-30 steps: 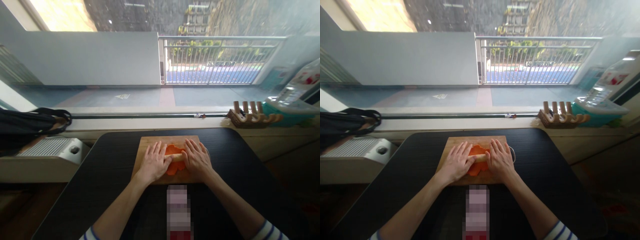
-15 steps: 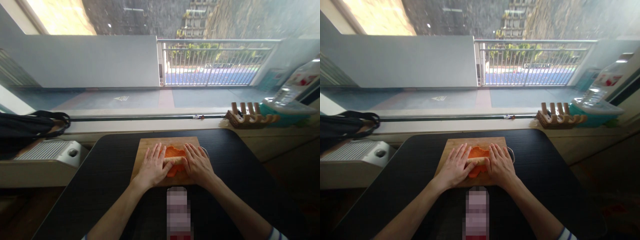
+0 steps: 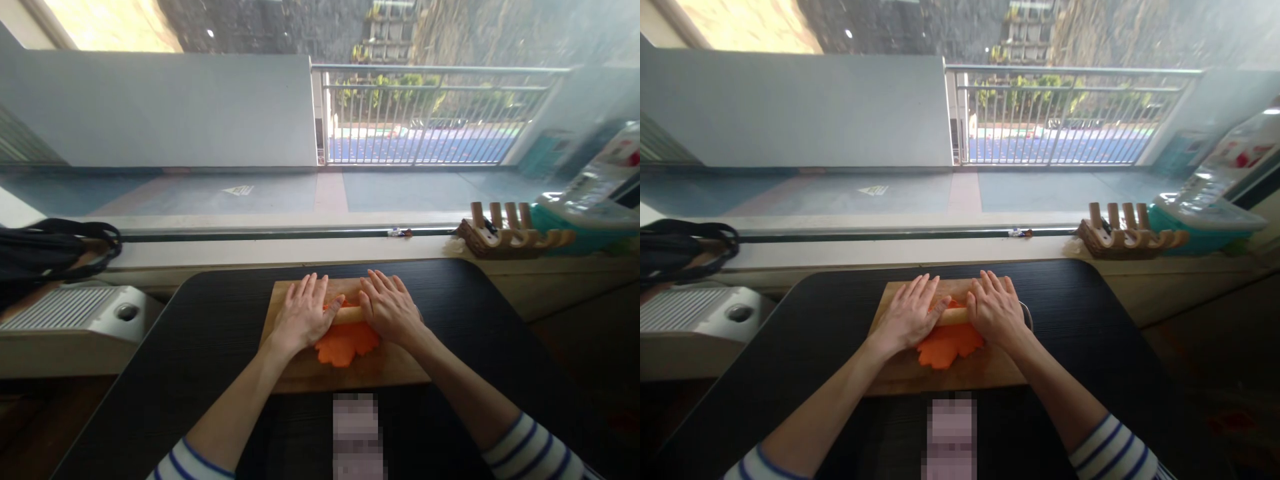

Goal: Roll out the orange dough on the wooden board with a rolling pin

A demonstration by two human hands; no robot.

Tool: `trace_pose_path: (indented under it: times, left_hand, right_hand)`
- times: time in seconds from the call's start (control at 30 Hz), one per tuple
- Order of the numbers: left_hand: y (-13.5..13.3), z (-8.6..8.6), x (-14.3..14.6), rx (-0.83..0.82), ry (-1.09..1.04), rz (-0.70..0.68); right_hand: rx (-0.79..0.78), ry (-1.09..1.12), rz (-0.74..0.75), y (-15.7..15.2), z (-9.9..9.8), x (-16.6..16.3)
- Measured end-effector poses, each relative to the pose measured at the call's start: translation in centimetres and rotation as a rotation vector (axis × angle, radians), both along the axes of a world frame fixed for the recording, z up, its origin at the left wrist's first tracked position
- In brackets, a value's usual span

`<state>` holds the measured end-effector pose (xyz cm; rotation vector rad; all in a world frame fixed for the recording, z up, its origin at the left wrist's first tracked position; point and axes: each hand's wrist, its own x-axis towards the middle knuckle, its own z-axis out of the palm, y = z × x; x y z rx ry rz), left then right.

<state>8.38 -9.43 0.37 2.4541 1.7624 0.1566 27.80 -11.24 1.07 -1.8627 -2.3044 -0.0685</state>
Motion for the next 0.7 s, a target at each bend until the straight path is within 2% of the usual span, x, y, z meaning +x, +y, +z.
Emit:
trace_pose_path:
  times: [0.33, 0.7]
  left_hand:
    - [1.9, -0.1, -0.1, -0.069, -0.046, 0.021]
    - [3.2, 0.2, 0.1, -0.054, -0.042, 0.017]
  right_hand:
    - [-0.044, 0.007, -0.009, 1.6, -0.2, 0.1]
    - [-0.065, 0.026, -0.014, 2.7, -0.1, 0.2]
